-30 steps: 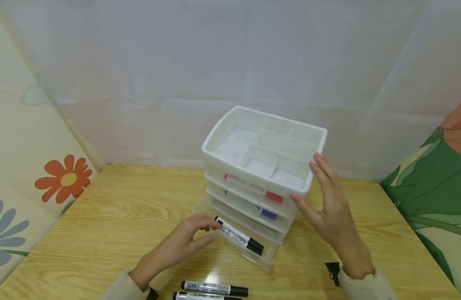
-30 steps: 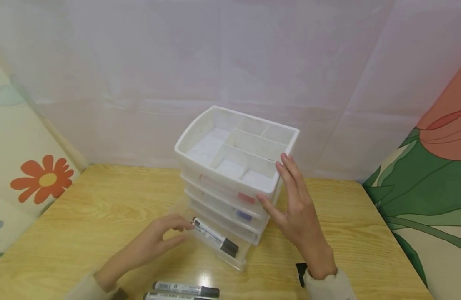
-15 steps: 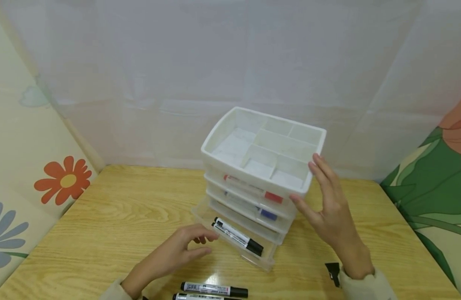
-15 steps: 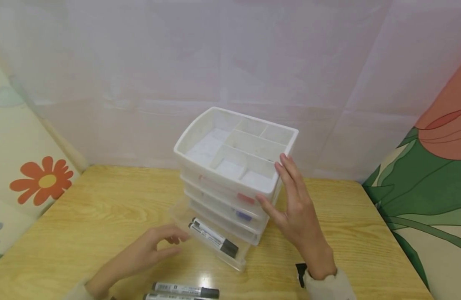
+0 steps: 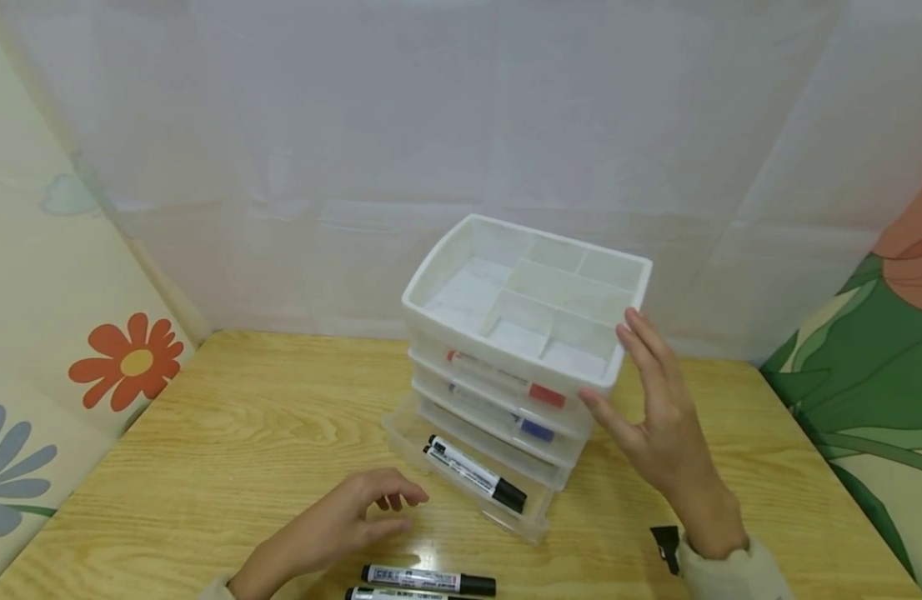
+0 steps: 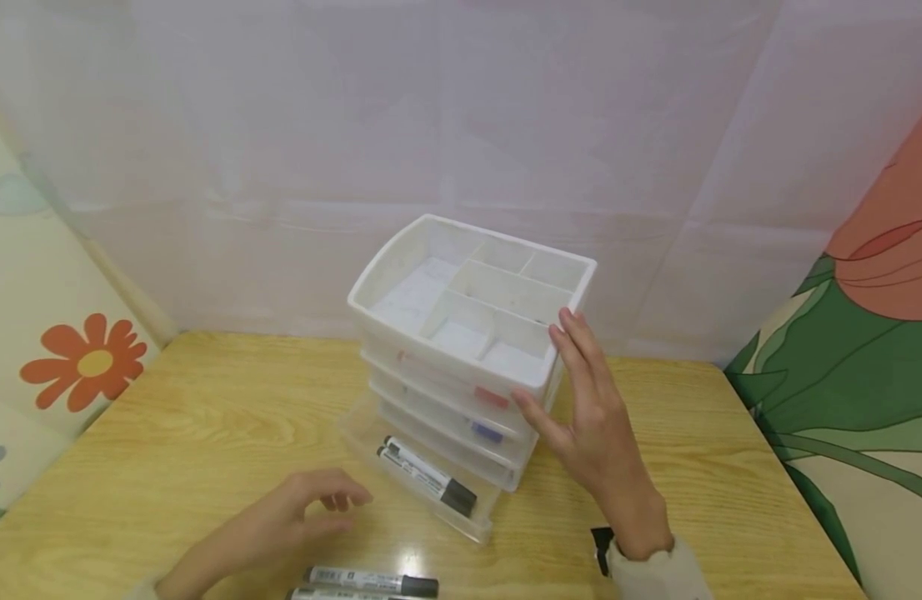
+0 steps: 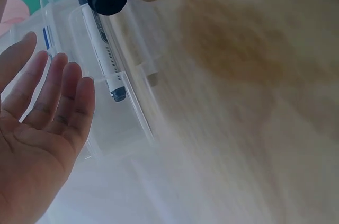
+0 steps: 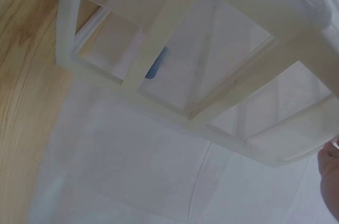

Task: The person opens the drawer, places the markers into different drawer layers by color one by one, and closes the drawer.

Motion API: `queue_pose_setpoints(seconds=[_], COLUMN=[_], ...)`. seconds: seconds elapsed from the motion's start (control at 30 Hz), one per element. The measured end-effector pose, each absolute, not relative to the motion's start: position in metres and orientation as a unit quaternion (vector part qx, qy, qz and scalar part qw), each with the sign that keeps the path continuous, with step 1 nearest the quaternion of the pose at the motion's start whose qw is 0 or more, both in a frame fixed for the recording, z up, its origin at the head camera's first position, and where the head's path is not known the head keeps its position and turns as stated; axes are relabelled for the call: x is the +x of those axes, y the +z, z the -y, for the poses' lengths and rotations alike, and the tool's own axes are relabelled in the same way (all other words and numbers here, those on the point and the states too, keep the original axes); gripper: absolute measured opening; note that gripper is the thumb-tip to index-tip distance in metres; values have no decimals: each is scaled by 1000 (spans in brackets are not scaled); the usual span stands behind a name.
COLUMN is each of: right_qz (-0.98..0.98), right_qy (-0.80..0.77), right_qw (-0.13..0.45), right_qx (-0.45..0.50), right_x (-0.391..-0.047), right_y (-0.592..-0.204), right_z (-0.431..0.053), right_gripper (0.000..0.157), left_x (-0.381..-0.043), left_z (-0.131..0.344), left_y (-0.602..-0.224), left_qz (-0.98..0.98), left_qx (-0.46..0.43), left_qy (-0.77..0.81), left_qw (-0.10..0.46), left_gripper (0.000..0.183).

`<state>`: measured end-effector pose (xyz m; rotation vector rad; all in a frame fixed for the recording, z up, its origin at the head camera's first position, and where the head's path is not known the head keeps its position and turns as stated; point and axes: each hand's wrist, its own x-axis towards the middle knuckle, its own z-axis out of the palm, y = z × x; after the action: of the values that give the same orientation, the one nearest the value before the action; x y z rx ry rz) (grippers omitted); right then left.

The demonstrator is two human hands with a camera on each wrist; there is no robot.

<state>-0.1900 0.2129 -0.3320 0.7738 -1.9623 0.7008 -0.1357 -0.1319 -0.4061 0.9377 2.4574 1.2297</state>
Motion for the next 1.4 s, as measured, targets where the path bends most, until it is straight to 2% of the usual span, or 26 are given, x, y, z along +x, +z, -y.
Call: queue_pose_setpoints(seconds=[0.47, 0.87, 1.4], right_qz=[788, 789, 790], right_qy=[284, 285, 283], right_qw=[448, 446, 447], right_qx=[313, 312, 310], right_x=[-190, -189, -188], right_y=[-331, -330, -329], right_z=[-212, -212, -212], right_gripper=[75, 75, 75], left_x=[-128, -124, -121], left_z=[136, 141, 146], left_y=[-413, -415, -415], left_qz=[-818, -791, -801], left_qx=[330, 322, 349], left_qy=[436, 450, 408], left_qw=[177, 263, 267], left_gripper=[26, 28, 22])
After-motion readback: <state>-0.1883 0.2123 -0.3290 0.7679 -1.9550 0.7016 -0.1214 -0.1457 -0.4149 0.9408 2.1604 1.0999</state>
